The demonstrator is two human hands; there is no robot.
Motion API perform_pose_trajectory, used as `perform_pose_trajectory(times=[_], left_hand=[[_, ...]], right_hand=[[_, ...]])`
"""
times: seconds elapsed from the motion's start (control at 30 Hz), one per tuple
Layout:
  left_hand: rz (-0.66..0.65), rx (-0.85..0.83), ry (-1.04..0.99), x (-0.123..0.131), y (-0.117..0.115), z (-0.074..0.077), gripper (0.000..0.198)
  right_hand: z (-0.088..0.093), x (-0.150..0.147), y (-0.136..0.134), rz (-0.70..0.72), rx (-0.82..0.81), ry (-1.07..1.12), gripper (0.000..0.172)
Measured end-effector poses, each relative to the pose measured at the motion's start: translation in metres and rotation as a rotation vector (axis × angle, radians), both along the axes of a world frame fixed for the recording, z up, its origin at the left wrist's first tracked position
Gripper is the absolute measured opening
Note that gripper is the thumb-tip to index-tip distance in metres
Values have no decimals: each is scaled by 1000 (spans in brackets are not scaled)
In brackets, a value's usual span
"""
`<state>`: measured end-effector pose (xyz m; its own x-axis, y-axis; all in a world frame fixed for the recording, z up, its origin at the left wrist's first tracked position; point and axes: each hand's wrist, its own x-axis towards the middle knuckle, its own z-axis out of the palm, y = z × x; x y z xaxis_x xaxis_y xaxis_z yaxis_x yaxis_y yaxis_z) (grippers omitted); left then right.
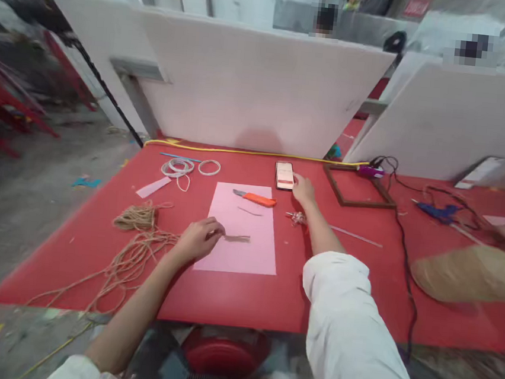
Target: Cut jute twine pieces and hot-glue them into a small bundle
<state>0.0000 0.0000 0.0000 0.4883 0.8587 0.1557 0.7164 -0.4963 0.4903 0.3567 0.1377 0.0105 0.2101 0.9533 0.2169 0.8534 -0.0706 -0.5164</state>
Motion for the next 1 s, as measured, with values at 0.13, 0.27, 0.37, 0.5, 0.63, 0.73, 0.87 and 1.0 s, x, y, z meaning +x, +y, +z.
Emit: perform_pose_trajectory(times=[0.13,0.27,0.37,0.5,0.63,0.73,0.87,1.0], left_hand=[[-5,-2,5,1,-1,-1,20],[0,-11,15,2,0,0,21],[-2,-21,25,2,1,2,22],[-9,-10,22,2,1,1,22],[-19,0,1,1,2,0,21],[-24,-11,-3,1,2,2,21],[-25,-12,-7,2,2,3,21],[-24,-5,-19,2,0,3,21]], right_hand=[[12,-8,-7,-51,29,-15,42],[12,-46,-61,185,114,108,31],[1,-78,-120,401,105,222,24],[-16,-92,-171,487,64,168,28],[-26,-84,-181,517,78,75,34],[-30,-82,-179,551,92,34,37],[-31,-84,-179,573,108,-3,35],[-31,-84,-179,581,125,-7,33]])
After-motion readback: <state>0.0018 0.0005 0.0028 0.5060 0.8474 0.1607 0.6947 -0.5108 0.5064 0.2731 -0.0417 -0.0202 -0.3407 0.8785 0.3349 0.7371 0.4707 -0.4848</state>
